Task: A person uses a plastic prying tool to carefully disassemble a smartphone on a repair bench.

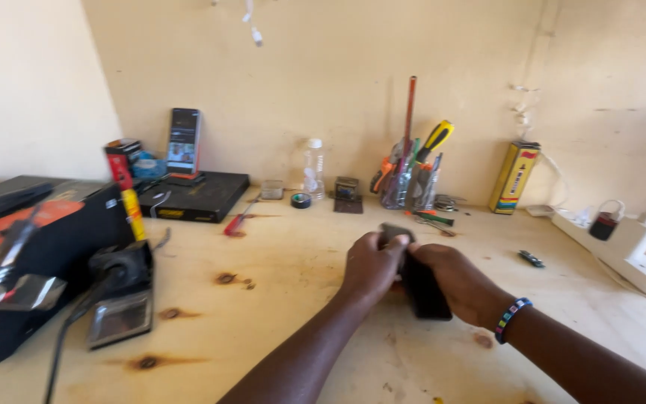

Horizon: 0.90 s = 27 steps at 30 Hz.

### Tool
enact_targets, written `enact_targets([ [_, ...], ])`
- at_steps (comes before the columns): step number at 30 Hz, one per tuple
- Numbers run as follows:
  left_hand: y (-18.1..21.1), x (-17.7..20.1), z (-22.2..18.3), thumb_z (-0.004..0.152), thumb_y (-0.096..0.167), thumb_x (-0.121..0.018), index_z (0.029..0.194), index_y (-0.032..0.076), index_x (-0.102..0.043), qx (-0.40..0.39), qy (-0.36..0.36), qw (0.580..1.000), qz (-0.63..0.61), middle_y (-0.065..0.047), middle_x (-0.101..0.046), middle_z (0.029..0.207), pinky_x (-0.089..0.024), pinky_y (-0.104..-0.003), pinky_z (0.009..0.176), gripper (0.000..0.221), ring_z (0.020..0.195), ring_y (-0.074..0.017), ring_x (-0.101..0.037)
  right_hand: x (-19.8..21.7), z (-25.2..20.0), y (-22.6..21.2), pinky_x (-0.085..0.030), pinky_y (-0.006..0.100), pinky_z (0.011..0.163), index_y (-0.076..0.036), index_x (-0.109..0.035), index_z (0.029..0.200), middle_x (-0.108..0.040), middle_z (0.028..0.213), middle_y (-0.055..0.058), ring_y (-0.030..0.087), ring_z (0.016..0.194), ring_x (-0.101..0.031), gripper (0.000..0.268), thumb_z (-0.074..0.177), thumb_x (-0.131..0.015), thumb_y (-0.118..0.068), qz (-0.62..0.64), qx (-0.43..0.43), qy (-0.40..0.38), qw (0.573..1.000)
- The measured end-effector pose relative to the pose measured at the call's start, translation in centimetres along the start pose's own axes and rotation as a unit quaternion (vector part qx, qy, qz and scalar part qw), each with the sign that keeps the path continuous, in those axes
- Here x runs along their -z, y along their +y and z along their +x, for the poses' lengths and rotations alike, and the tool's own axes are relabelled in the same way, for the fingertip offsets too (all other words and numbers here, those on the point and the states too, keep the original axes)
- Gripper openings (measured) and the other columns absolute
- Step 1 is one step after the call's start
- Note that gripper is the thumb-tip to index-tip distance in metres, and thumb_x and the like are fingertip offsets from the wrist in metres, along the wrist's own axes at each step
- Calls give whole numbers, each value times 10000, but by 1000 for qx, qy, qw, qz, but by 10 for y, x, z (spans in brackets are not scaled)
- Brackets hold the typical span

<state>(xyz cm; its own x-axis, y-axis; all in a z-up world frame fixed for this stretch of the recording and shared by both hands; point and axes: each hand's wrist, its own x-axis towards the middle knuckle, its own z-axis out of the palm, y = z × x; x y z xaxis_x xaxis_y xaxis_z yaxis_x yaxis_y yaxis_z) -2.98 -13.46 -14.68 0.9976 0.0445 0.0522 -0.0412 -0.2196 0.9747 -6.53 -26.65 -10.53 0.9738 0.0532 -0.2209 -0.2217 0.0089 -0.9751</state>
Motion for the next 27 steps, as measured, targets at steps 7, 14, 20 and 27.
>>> enact_targets([
  [7,0,5,-1,1002,282,-678,825,66,-669,95,-2,981,-169,-55,-628,778,-432,-395,647,279,730,-198,-570,72,74,5,-528,371,496,88,-727,959,-739,719,262,326,556,-684,409,1016,-628,-304,-196,52,-32,979],
  [14,11,12,-3,1055,288,-675,816,36,-633,129,-62,971,-190,-87,-572,765,-444,-403,652,350,720,-232,-563,178,234,12,-556,338,499,55,-738,870,-662,648,181,243,527,-642,171,826,-574,45,-173,163,209,949],
  [20,31,15,-8,1066,255,-650,1001,-39,-777,181,-65,960,-205,-149,-732,892,-564,-420,717,327,822,-290,-705,176,283,-5,-587,364,499,130,-703,912,-699,720,268,312,562,-674,92,915,-626,79,-23,89,246,965],
  [27,24,11,-3,1065,228,-664,1010,-46,-795,181,-61,958,-212,-159,-756,881,-582,-434,698,308,795,-297,-718,167,314,-13,-393,217,422,74,-646,831,-630,746,182,227,566,-619,143,965,-604,46,72,-3,211,975],
])
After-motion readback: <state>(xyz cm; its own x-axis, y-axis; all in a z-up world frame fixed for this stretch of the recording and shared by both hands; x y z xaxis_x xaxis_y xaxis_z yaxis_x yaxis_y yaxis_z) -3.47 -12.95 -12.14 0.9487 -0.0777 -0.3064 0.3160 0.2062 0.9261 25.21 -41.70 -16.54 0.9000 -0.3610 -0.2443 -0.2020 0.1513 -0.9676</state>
